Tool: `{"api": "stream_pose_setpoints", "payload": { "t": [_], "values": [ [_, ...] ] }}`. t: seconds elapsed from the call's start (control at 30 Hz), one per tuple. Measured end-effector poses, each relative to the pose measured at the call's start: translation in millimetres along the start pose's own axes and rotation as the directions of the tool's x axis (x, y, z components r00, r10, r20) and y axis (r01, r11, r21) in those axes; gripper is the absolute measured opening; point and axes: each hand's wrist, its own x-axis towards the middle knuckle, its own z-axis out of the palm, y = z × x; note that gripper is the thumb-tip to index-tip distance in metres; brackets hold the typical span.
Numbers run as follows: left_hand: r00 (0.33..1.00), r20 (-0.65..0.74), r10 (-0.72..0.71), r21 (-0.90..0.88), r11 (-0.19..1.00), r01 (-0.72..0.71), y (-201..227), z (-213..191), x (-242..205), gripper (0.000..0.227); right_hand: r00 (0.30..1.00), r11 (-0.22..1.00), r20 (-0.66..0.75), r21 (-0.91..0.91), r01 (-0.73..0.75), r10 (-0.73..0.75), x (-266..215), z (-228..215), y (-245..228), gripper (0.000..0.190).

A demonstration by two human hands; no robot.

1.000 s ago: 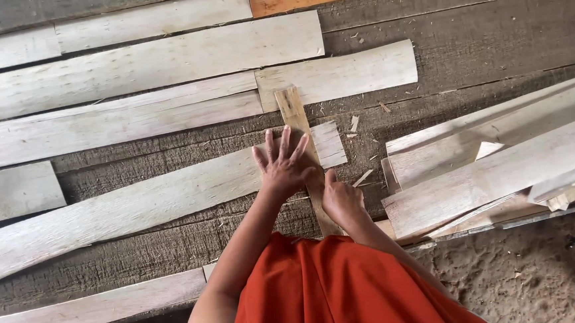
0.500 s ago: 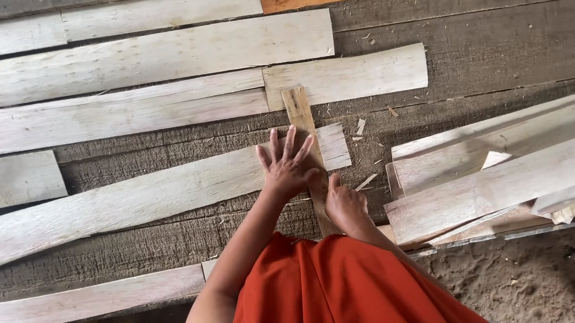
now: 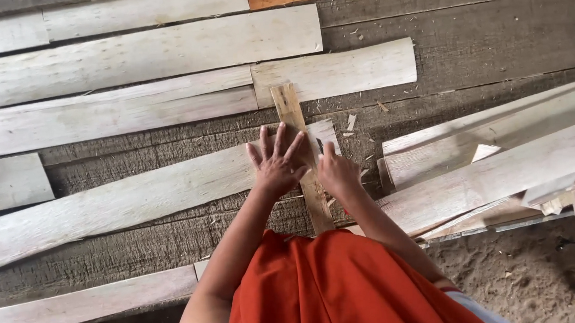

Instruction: The person uses a red utility knife to cut thin wooden planks on a wooden workbench. They align the planks, score the wood, and snap off sections to create smaller pieces.

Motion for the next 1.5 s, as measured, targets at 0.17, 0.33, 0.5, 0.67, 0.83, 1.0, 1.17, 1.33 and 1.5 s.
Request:
{"api": "stream_pose_setpoints", "payload": {
  "t": [0.17,0.33,0.5,0.67,0.83,1.0,1.17,1.33,1.5],
  "values": [
    [1.0,0.009,-0.001,-0.024,1.0,0.001,-2.5,8.4,1.3,0.088,0.999,0.999,0.002,-0.009,0.047,-0.047,37.7,0.0,-15.5,0.026],
    [1.0,0.001,0.019,-0.051,0.999,-0.019,-3.0,9.8,1.9,0.086,0.993,0.994,0.114,-0.107,0.027,-0.015,23.3,-30.8,-45.6,0.025],
    [0.999,-0.025,0.021,-0.018,1.0,-0.021,-2.1,7.7,1.0,0.085,0.989,0.991,0.147,-0.125,0.053,-0.034,26.6,-12.8,-31.5,0.029],
    [0.998,-0.041,0.039,-0.017,0.999,-0.04,-3.7,10.6,0.5,0.086,0.992,0.992,0.128,-0.125,0.036,-0.02,16.3,4.6,-20.4,0.028],
    [0.999,-0.041,0.034,-0.012,0.999,-0.034,-5.7,12.8,3.2,0.086,0.992,0.991,0.128,-0.13,0.028,-0.012,14.6,13.8,-16.2,0.033],
    [0.999,-0.033,0.021,-0.022,1.0,-0.022,-4.2,13.0,2.5,0.083,0.989,0.994,0.146,-0.112,0.018,-0.001,2.5,21.0,-13.2,0.047],
    [0.999,-0.051,0.018,-0.008,1.0,-0.018,-8.8,13.7,5.1,0.085,0.998,0.99,0.025,-0.124,0.06,-0.057,8.5,49.6,7.4,0.047],
    [0.999,-0.039,0.034,-0.033,0.999,-0.035,-8.9,22.3,8.9,0.088,0.998,0.967,0.032,-0.249,0.059,-0.053,-36.7,58.4,15.8,0.041],
    [0.998,-0.04,0.043,-0.014,0.999,-0.044,-5.1,15.7,4.0,0.082,0.998,0.985,0.066,-0.167,0.033,-0.022,-48.3,83.0,47.3,0.032]
  ]
}}
